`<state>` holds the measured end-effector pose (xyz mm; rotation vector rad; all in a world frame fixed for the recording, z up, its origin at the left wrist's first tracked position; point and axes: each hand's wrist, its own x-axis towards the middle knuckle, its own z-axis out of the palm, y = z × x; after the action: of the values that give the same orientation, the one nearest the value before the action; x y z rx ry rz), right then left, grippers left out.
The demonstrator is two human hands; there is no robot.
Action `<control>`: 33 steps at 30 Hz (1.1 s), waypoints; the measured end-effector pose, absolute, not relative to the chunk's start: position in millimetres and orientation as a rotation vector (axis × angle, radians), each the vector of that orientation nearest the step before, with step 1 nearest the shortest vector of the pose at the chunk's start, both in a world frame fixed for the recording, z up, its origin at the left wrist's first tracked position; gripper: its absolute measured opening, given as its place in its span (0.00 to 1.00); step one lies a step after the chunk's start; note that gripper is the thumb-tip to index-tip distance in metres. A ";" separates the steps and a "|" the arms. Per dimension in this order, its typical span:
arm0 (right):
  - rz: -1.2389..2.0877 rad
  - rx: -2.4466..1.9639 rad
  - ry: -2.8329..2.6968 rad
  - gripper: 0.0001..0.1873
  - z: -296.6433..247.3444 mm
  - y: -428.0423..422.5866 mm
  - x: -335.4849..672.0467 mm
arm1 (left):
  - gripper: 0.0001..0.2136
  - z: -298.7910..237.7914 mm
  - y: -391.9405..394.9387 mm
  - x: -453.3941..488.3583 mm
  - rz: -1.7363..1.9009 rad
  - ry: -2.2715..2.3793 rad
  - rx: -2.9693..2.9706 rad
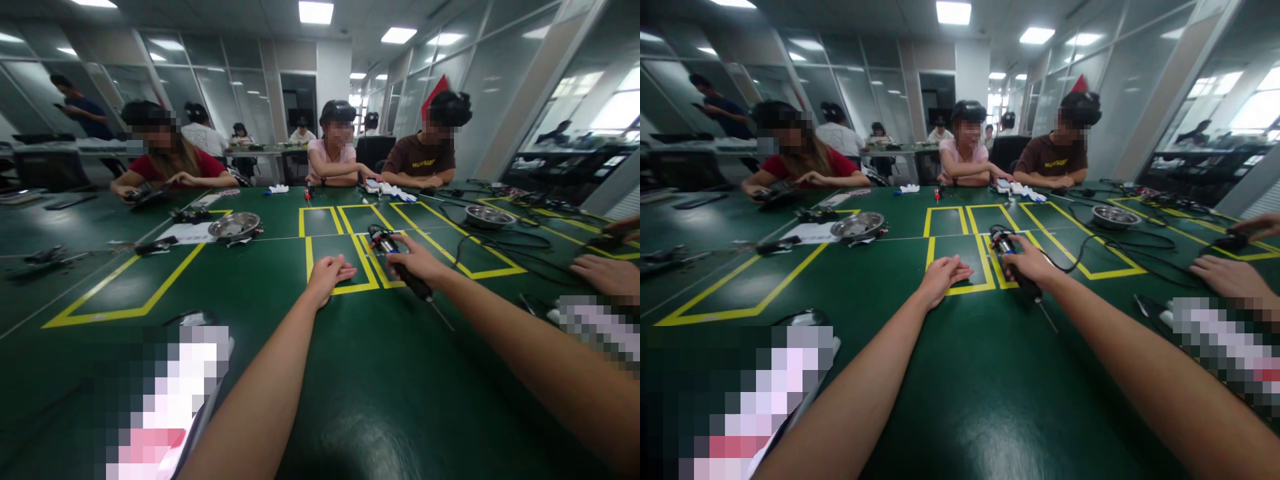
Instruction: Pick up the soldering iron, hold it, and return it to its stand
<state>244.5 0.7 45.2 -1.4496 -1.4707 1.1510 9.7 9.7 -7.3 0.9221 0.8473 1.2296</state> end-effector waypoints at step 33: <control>1.503 -0.770 -1.194 0.41 2.6 -49.3 179.0 | 0.03 -0.7 5.6 4.1 1.224 0.694 0.762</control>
<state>179.0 -49.3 2.6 -0.7696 -1.1942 1.5030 4.1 5.6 -0.7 0.7622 0.6935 1.2245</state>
